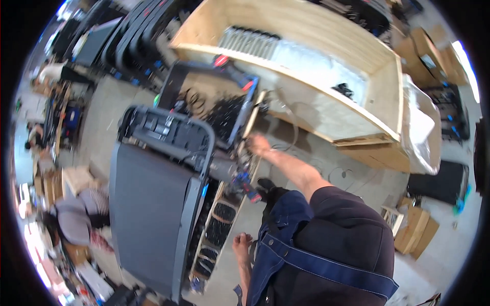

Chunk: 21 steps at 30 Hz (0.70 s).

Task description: Assembling the frame and covers of a treadmill using various power tools on an assembly line.

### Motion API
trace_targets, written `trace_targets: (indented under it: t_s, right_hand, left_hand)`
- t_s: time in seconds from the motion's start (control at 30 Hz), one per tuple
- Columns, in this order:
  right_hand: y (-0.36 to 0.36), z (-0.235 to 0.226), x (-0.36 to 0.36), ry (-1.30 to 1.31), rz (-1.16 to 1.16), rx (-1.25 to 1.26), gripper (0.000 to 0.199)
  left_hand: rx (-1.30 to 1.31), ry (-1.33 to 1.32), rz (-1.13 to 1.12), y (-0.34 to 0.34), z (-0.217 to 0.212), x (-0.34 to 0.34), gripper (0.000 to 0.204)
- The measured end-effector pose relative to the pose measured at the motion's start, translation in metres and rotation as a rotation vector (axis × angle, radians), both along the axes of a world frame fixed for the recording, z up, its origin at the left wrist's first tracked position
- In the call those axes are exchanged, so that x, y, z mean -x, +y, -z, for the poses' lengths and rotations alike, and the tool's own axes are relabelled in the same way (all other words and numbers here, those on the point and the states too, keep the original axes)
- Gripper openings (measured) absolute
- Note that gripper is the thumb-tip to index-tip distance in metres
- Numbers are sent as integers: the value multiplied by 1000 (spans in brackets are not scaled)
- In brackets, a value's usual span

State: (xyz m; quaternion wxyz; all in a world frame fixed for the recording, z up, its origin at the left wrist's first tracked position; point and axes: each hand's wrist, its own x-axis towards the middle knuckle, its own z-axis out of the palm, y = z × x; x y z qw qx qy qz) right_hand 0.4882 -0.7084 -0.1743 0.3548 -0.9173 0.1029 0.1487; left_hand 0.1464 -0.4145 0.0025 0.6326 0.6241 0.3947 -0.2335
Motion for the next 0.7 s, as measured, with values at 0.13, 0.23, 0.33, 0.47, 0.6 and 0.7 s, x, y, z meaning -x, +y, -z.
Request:
trace_targets:
  t_s: [0.13, 0.23, 0.33, 0.47, 0.6, 0.7]
  right_hand:
    - [-41, 6, 43, -324, 246, -615, 43]
    - [-4, -95, 94, 250, -416, -596, 50]
    - [-73, -215, 89, 530, -556, -745, 56]
    - [-204, -326, -5, 288, -203, -987, 56]
    - [-309, -252, -158, -78, 346, -1343, 44]
    - [-329, -129, -279, 79, 607, -1486, 41]
  left_hand:
    - [153, -84, 284, -69, -30, -75, 26]
    - [183, -206, 441, -72, -45, -118, 27]
    - [255, -335, 624, -112, -83, -198, 18]
    - [115, -683, 639, -204, -145, -341, 18]
    - [-91, -871, 651, -303, -146, -520, 17]
    - [-463, -1018, 829, -346, -83, -630, 24]
